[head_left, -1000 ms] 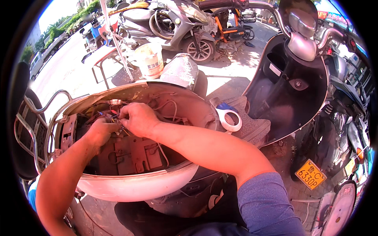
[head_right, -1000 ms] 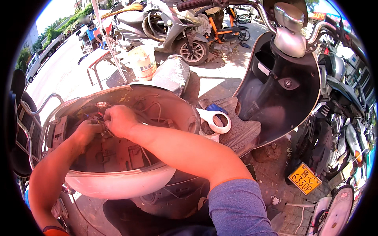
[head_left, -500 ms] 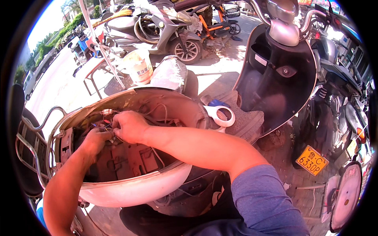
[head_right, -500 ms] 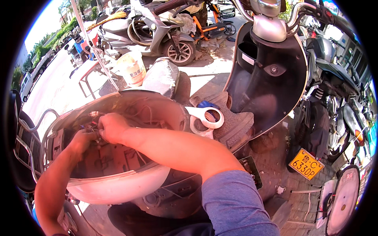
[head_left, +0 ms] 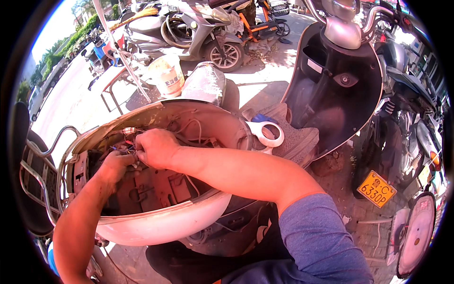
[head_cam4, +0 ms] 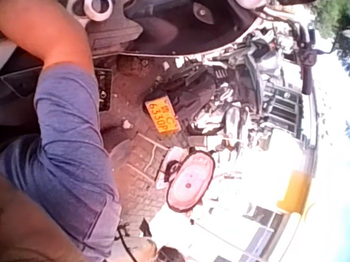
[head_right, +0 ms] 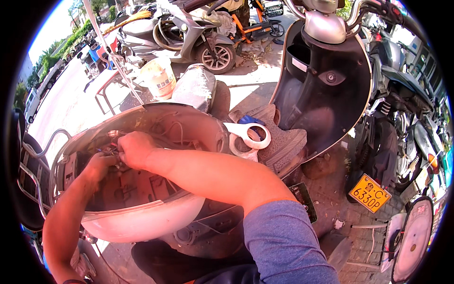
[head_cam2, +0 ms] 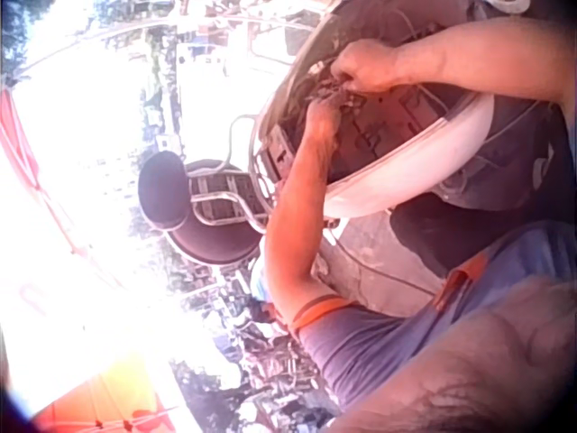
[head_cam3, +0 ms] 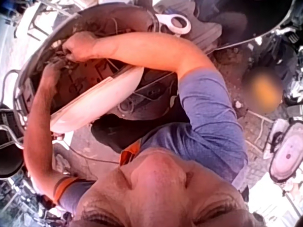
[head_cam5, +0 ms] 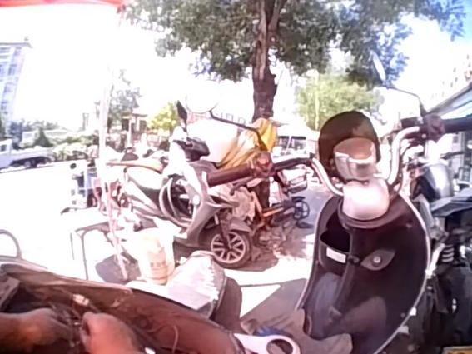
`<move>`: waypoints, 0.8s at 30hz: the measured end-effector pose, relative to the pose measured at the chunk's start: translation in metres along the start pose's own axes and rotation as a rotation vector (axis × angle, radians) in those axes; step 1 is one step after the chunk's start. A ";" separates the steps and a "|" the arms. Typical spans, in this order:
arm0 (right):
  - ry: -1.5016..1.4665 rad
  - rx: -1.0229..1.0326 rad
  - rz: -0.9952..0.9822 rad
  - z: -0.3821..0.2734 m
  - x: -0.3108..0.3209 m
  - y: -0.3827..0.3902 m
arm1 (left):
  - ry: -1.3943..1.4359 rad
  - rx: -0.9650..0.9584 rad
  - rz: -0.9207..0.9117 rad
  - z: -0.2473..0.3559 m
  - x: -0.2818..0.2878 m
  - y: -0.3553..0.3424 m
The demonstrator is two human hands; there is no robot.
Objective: The person manipulates electrical wires and connectors inside the under-seat compartment of a white scooter. They reach into a box of metal parts to select a component and then return to working on the wiring and internal frame components.
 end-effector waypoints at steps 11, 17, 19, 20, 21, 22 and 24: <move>0.005 0.011 -0.027 0.004 -0.004 -0.001 | 0.027 -0.002 -0.011 0.005 -0.006 0.004; 0.052 -0.007 -0.101 0.002 0.004 0.000 | -0.036 -0.015 0.006 0.005 -0.008 0.002; 0.079 0.007 -0.071 0.004 0.000 0.000 | -0.046 -0.038 -0.020 0.006 -0.009 0.002; 0.085 0.021 -0.059 0.002 -0.003 -0.001 | -0.051 -0.044 -0.022 0.005 -0.007 0.006; 0.076 0.021 -0.051 0.001 -0.004 -0.002 | -0.040 -0.040 -0.010 0.006 -0.005 0.009; 0.069 0.010 -0.042 0.001 -0.003 -0.001 | -0.033 -0.033 -0.009 0.006 -0.007 0.008; 0.069 -0.023 -0.049 0.000 -0.003 -0.001 | -0.035 -0.028 -0.006 0.004 -0.007 0.005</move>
Point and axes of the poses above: each hand's wrist, its own y-axis away from the middle knuckle, its own x-axis out of the back of the hand, z = x × y, the point moved 1 cm from there along -y, towards the middle knuckle, and after that the axes turned 5 degrees about x, right-handed, at the moved point
